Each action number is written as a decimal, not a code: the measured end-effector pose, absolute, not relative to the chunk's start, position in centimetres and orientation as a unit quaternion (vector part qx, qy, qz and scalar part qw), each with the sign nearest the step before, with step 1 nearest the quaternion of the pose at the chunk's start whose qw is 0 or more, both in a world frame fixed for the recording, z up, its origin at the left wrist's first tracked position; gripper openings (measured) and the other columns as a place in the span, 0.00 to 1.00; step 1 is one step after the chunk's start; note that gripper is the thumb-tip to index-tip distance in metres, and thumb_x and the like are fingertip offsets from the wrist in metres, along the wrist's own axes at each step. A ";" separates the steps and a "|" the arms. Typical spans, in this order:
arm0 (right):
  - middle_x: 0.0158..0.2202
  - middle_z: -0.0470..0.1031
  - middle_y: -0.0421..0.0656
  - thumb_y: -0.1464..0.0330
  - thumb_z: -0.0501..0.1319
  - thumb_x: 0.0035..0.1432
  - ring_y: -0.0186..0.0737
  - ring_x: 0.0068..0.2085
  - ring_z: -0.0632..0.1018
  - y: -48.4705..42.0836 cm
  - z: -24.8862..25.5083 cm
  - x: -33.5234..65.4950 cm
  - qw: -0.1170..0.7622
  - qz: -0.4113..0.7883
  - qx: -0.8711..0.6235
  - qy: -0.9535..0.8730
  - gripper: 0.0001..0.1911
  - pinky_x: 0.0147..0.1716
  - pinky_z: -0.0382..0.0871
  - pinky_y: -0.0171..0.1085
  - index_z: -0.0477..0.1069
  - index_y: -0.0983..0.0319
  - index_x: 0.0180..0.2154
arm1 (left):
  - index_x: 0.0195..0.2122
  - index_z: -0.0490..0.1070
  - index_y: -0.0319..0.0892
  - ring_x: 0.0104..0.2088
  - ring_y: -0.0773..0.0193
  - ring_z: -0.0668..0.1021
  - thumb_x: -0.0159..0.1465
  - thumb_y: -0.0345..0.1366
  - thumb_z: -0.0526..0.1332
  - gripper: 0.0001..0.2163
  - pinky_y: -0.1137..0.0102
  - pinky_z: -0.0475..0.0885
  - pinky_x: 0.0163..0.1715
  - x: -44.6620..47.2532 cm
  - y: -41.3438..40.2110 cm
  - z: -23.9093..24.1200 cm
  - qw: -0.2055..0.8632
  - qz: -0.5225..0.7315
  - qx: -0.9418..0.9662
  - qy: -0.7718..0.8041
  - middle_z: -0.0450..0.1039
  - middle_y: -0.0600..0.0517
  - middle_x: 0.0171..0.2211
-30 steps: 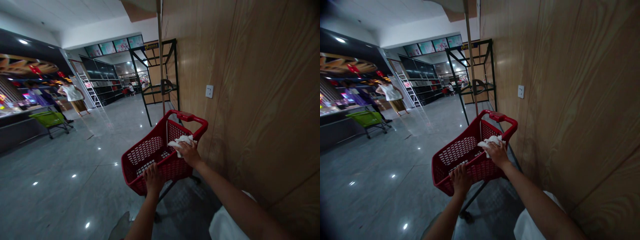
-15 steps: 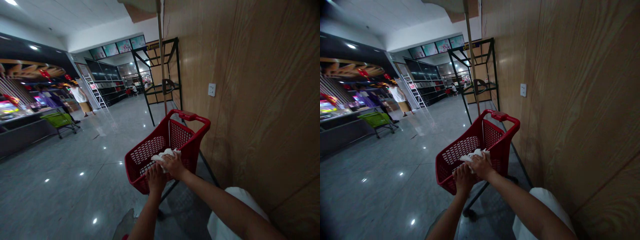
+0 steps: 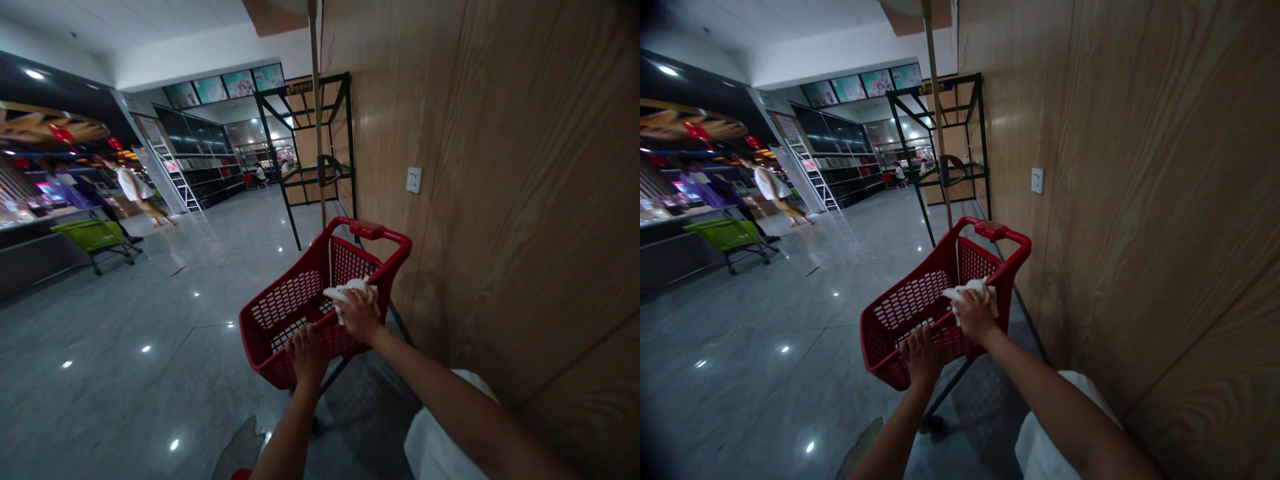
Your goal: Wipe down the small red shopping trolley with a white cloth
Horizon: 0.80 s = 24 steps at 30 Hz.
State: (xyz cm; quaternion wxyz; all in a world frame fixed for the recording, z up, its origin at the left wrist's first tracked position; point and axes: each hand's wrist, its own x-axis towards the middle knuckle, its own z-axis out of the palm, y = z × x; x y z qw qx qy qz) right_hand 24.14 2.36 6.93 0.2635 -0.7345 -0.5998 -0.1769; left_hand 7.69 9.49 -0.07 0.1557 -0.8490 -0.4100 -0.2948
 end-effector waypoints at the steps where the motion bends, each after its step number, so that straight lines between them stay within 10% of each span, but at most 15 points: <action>1: 0.54 0.69 0.46 0.68 0.53 0.62 0.49 0.54 0.65 2.9 6.3 22.8 0.261 -0.169 -0.723 -0.617 0.17 0.59 0.32 0.57 0.71 0.53 0.50 | 0.52 0.67 0.36 0.48 0.51 0.70 0.59 0.36 0.56 0.20 0.54 0.56 0.52 7.6 9.5 -0.1 0.158 -0.298 -0.849 -0.408 0.71 0.40 0.48; 24: 0.54 0.70 0.45 0.72 0.52 0.61 0.49 0.54 0.65 3.1 5.7 24.4 0.267 -0.203 -0.764 -0.551 0.18 0.58 0.39 0.55 0.71 0.54 0.50 | 0.53 0.67 0.35 0.49 0.51 0.69 0.59 0.33 0.55 0.21 0.53 0.57 0.54 6.6 9.1 -0.1 0.169 -0.286 -0.849 -0.411 0.70 0.39 0.49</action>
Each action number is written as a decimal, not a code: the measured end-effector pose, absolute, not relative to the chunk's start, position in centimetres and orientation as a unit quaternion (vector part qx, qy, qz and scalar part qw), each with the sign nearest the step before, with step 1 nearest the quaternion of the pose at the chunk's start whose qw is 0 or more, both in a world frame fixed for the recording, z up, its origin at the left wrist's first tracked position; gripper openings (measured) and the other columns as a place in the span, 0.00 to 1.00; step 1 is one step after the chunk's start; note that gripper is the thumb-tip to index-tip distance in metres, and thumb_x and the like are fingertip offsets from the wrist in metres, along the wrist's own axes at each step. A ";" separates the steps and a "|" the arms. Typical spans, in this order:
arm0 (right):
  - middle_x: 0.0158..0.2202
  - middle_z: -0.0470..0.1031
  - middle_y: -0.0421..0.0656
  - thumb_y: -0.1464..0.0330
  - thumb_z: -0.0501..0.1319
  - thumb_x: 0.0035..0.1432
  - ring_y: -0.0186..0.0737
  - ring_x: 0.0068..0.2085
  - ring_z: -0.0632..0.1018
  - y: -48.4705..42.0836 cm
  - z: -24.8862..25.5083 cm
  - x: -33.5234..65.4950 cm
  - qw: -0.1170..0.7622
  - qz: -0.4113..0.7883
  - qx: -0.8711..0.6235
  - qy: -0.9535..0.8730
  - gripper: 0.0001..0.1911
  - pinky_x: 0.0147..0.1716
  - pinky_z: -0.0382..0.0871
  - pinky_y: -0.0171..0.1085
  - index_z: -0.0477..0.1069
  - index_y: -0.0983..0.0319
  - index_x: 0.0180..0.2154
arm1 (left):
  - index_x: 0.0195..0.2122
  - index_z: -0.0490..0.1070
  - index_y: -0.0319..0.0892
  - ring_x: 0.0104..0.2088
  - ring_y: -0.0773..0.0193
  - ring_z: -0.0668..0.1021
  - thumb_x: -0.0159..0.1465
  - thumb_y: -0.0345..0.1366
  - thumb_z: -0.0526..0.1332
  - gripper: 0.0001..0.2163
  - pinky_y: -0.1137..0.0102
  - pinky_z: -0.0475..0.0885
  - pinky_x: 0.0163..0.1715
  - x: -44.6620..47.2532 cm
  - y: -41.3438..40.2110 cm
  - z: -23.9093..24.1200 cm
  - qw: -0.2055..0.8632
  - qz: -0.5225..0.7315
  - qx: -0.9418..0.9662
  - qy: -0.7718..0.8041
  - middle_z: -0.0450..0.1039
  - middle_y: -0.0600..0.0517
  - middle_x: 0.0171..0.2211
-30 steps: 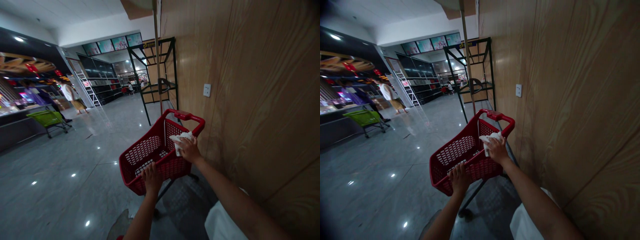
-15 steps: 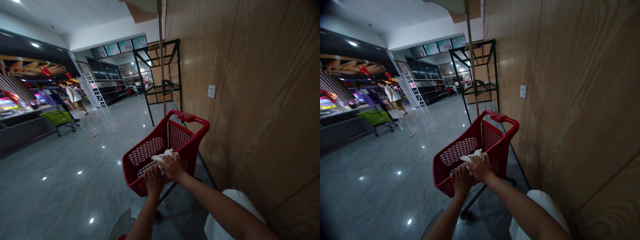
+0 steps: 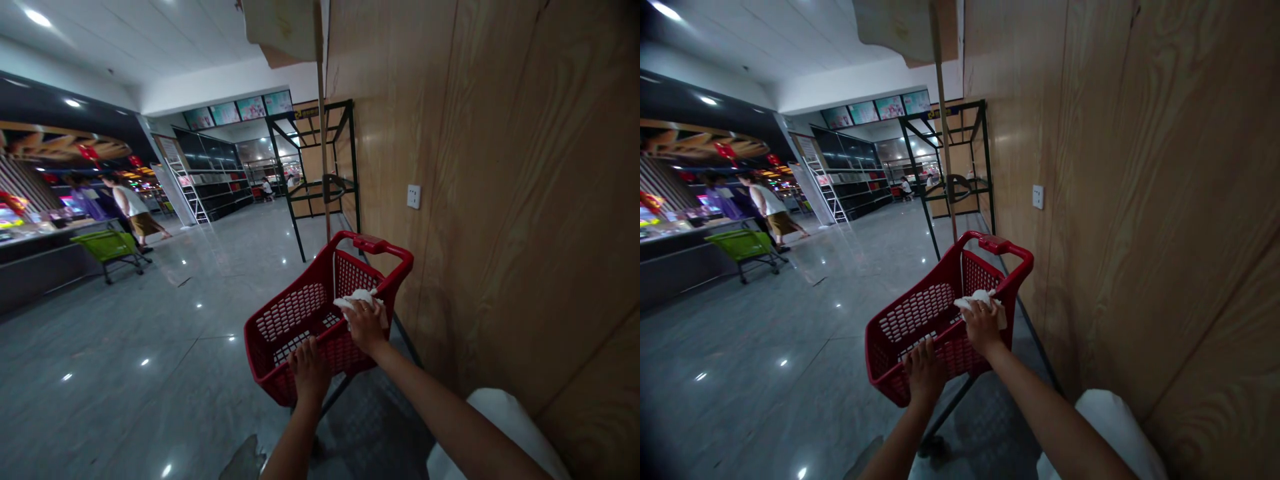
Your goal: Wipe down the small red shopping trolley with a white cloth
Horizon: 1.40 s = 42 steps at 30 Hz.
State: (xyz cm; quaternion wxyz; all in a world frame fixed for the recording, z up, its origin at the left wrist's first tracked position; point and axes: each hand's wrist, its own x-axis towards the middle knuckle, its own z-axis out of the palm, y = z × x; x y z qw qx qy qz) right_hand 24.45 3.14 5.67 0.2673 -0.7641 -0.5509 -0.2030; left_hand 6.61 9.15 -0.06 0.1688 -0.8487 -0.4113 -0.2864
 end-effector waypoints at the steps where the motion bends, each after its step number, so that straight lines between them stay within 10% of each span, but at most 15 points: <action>1: 0.54 0.70 0.45 0.72 0.52 0.61 0.49 0.54 0.65 3.2 5.7 23.8 0.266 -0.198 -0.765 -0.552 0.18 0.58 0.39 0.55 0.71 0.54 0.50 | 0.53 0.66 0.35 0.49 0.51 0.69 0.59 0.33 0.54 0.21 0.53 0.57 0.54 6.6 8.9 0.2 0.167 -0.280 -0.849 -0.416 0.70 0.39 0.49; 12: 0.54 0.71 0.43 0.67 0.51 0.65 0.46 0.53 0.66 2.6 5.7 15.5 0.208 -0.135 -0.718 -0.650 0.18 0.57 0.45 0.55 0.68 0.49 0.53 | 0.57 0.63 0.37 0.52 0.52 0.67 0.58 0.34 0.56 0.24 0.56 0.57 0.54 3.6 7.8 1.8 0.103 -0.245 -0.890 -0.371 0.68 0.40 0.53; 23: 0.55 0.69 0.47 0.69 0.57 0.57 0.49 0.54 0.67 -5.9 13.9 28.9 0.106 -0.243 -0.694 -0.669 0.29 0.57 0.45 0.53 0.60 0.52 0.61 | 0.57 0.63 0.36 0.54 0.52 0.66 0.56 0.30 0.56 0.25 0.56 0.56 0.56 0.6 7.7 1.3 0.105 -0.252 -0.889 -0.367 0.66 0.41 0.55; 33: 0.53 0.71 0.44 0.55 0.63 0.54 0.49 0.52 0.67 -1.6 9.1 17.1 0.184 -0.188 -0.726 -0.635 0.30 0.54 0.50 0.49 0.63 0.51 0.58 | 0.56 0.64 0.36 0.55 0.48 0.65 0.53 0.33 0.57 0.27 0.51 0.52 0.58 1.4 6.7 0.4 0.116 -0.260 -0.869 -0.405 0.66 0.39 0.55; 42: 0.46 0.76 0.45 0.64 0.52 0.65 0.43 0.45 0.73 0.7 8.4 15.3 0.109 -0.183 -0.672 -0.709 0.14 0.45 0.60 0.43 0.71 0.54 0.50 | 0.58 0.61 0.36 0.56 0.48 0.65 0.55 0.37 0.58 0.29 0.53 0.55 0.57 -0.5 7.9 0.3 0.118 -0.249 -0.893 -0.356 0.65 0.38 0.57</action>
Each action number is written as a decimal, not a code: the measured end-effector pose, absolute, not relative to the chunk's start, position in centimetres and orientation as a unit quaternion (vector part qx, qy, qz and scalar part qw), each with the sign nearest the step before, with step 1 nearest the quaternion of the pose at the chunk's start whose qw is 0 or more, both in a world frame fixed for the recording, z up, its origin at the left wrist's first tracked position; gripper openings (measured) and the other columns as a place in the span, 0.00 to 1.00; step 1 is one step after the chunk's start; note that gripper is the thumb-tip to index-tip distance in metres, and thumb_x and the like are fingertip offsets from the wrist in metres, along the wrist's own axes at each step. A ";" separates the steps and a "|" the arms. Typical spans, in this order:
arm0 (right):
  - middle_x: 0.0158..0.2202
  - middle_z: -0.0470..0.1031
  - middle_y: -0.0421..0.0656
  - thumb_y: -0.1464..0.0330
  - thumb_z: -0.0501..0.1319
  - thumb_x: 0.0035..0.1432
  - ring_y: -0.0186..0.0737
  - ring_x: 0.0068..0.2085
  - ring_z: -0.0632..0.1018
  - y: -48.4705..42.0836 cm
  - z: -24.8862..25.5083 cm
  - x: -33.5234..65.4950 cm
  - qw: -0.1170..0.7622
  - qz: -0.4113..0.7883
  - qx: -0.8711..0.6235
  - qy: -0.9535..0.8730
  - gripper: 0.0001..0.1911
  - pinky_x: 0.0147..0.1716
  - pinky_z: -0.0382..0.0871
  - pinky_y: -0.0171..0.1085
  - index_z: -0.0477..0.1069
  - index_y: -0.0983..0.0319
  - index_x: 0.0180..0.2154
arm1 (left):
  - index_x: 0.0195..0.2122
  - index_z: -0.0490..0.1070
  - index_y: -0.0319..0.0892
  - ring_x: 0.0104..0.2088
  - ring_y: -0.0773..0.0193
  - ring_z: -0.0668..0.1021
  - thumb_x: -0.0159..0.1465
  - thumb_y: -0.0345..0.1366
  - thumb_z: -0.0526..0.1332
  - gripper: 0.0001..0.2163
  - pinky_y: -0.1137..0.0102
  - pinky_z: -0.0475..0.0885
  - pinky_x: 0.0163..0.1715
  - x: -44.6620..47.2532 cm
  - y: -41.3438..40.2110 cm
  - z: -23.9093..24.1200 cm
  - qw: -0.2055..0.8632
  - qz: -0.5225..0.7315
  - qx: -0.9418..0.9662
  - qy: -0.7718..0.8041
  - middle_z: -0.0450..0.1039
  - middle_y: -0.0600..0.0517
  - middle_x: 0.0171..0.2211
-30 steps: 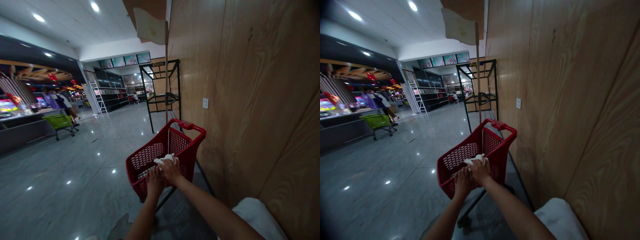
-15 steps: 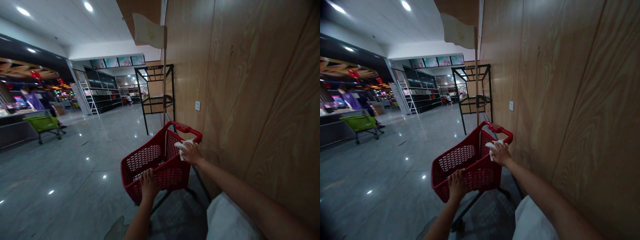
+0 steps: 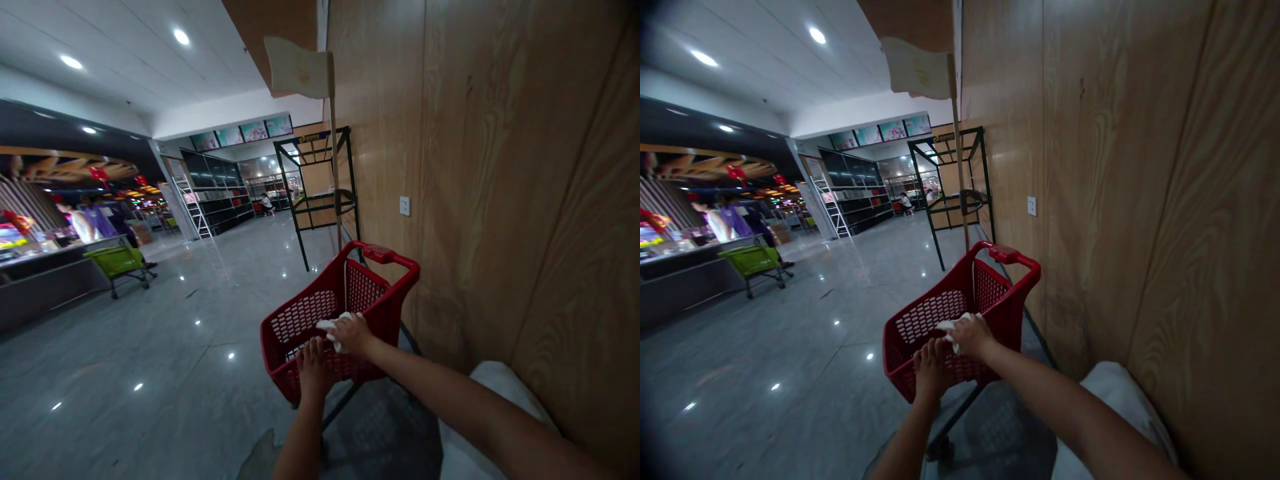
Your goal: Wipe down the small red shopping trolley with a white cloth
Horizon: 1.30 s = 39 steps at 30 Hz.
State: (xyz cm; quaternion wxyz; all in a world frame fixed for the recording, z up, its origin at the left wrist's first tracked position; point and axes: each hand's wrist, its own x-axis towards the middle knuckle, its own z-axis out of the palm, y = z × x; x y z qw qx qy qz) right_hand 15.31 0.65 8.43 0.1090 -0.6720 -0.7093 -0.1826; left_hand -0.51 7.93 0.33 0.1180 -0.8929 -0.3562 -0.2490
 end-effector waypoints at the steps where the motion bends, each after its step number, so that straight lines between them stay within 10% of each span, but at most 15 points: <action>1: 0.46 0.76 0.44 0.64 0.53 0.65 0.43 0.45 0.73 0.0 9.1 16.9 0.099 -0.188 -0.670 -0.711 0.14 0.45 0.60 0.42 0.71 0.54 0.50 | 0.59 0.61 0.35 0.56 0.48 0.65 0.54 0.37 0.59 0.29 0.52 0.55 0.57 -0.5 7.9 0.4 0.116 -0.250 -0.892 -0.357 0.65 0.38 0.57; 8: 0.59 0.65 0.46 0.69 0.52 0.63 0.47 0.56 0.66 -5.1 12.5 26.1 0.090 -0.245 -0.717 -0.646 0.16 0.51 0.58 0.47 0.72 0.55 0.49 | 0.58 0.63 0.35 0.56 0.47 0.65 0.56 0.34 0.56 0.27 0.50 0.54 0.57 0.8 6.9 1.0 0.097 -0.260 -0.882 -0.381 0.65 0.37 0.56; 22: 0.47 0.74 0.43 0.68 0.53 0.62 0.47 0.49 0.71 2.8 6.3 11.3 0.157 -0.171 -0.723 -0.651 0.15 0.52 0.57 0.49 0.68 0.55 0.50 | 0.56 0.65 0.35 0.52 0.47 0.67 0.56 0.35 0.56 0.25 0.51 0.58 0.54 0.1 7.6 0.7 0.161 -0.258 -0.882 -0.360 0.67 0.37 0.54; 39: 0.58 0.67 0.49 0.67 0.53 0.63 0.52 0.55 0.66 -6.6 13.1 28.3 0.071 -0.256 -0.762 -0.590 0.18 0.55 0.49 0.53 0.68 0.55 0.54 | 0.58 0.62 0.32 0.56 0.46 0.65 0.55 0.35 0.56 0.28 0.49 0.53 0.58 1.5 6.2 0.6 0.107 -0.259 -0.875 -0.396 0.65 0.36 0.57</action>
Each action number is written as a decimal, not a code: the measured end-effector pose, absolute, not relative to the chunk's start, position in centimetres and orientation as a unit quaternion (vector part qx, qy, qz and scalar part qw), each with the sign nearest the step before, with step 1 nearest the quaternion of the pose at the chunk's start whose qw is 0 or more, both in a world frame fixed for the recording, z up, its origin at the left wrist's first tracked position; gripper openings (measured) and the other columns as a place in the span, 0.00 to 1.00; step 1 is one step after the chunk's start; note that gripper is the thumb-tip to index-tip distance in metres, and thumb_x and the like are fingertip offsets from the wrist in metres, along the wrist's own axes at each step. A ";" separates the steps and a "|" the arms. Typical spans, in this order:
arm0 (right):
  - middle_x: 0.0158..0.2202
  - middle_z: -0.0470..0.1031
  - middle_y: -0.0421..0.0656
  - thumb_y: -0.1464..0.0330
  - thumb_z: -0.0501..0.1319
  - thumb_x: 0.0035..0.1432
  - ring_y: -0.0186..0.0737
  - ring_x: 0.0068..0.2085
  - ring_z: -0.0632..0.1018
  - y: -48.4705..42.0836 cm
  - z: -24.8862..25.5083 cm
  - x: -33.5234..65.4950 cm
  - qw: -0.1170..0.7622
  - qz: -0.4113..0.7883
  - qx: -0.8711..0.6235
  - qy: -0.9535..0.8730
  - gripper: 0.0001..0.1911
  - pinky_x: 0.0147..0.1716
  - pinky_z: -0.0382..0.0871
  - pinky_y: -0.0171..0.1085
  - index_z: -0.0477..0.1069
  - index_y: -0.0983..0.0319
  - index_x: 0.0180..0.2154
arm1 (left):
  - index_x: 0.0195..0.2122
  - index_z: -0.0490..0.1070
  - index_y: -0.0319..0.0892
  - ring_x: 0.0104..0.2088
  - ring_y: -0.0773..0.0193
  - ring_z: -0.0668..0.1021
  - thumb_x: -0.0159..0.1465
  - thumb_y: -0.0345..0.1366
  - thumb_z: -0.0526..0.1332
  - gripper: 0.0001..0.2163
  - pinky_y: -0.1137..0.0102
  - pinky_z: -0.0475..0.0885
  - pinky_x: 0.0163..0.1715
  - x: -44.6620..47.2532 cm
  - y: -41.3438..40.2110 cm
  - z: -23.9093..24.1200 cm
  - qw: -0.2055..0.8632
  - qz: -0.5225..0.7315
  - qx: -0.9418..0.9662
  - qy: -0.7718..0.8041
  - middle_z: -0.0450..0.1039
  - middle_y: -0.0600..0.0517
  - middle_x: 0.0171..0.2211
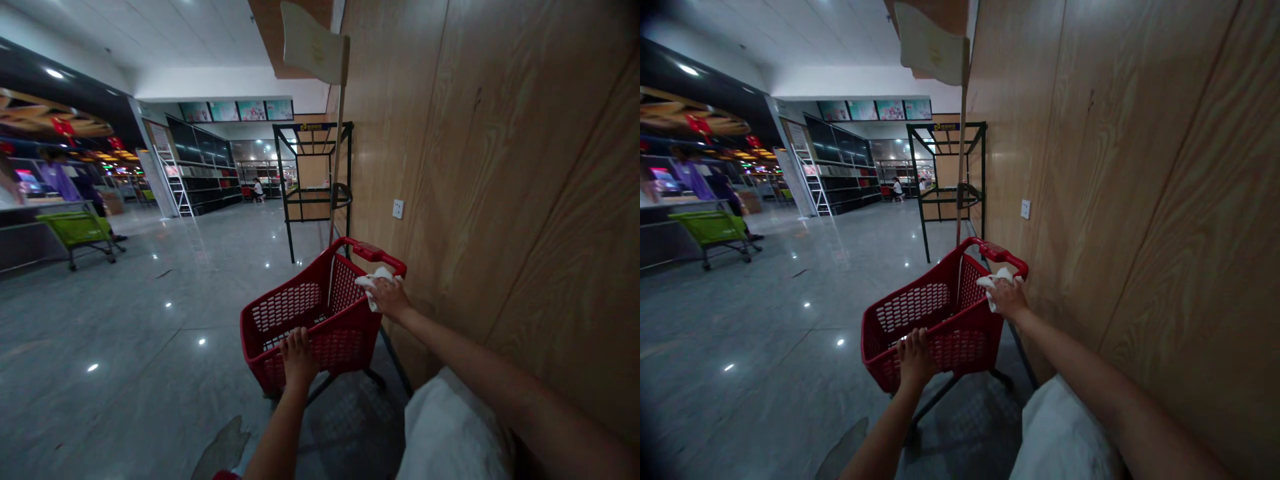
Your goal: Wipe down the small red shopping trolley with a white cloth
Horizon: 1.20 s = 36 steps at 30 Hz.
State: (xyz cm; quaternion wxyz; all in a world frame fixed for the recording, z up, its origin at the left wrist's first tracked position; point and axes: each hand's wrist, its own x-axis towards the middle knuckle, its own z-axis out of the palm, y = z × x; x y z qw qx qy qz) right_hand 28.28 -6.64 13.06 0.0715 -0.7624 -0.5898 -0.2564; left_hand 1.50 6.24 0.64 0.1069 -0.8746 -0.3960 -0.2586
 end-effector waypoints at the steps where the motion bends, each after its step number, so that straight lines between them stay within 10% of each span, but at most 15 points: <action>1: 0.57 0.68 0.48 0.66 0.52 0.64 0.51 0.55 0.67 -5.8 12.2 26.6 0.078 -0.249 -0.763 -0.592 0.18 0.55 0.49 0.54 0.68 0.55 0.54 | 0.58 0.62 0.31 0.56 0.45 0.65 0.55 0.35 0.56 0.28 0.48 0.52 0.58 1.7 6.1 0.7 0.101 -0.259 -0.873 -0.400 0.65 0.35 0.56; 9: 0.51 0.73 0.45 0.68 0.50 0.66 0.46 0.50 0.70 0.5 7.0 13.2 0.123 -0.170 -0.697 -0.686 0.17 0.53 0.56 0.50 0.68 0.53 0.53 | 0.59 0.62 0.36 0.57 0.48 0.65 0.55 0.34 0.56 0.28 0.50 0.55 0.58 0.5 6.4 0.7 0.106 -0.251 -0.884 -0.380 0.64 0.37 0.58; 23: 0.51 0.73 0.47 0.75 0.56 0.59 0.45 0.51 0.72 -7.9 15.3 36.1 0.035 -0.243 -0.620 -0.745 0.22 0.48 0.66 0.45 0.69 0.53 0.54 | 0.54 0.67 0.40 0.53 0.51 0.68 0.52 0.31 0.57 0.25 0.57 0.56 0.56 1.3 6.3 0.6 0.063 -0.278 -0.878 -0.385 0.69 0.43 0.54; 36: 0.47 0.74 0.51 0.75 0.59 0.56 0.50 0.49 0.74 -6.6 16.3 28.8 0.055 -0.246 -0.669 -0.699 0.21 0.51 0.61 0.55 0.71 0.57 0.52 | 0.55 0.65 0.37 0.63 0.48 0.61 0.57 0.27 0.51 0.23 0.50 0.56 0.59 1.2 11.4 8.3 0.074 -0.167 -0.875 -0.448 0.62 0.38 0.60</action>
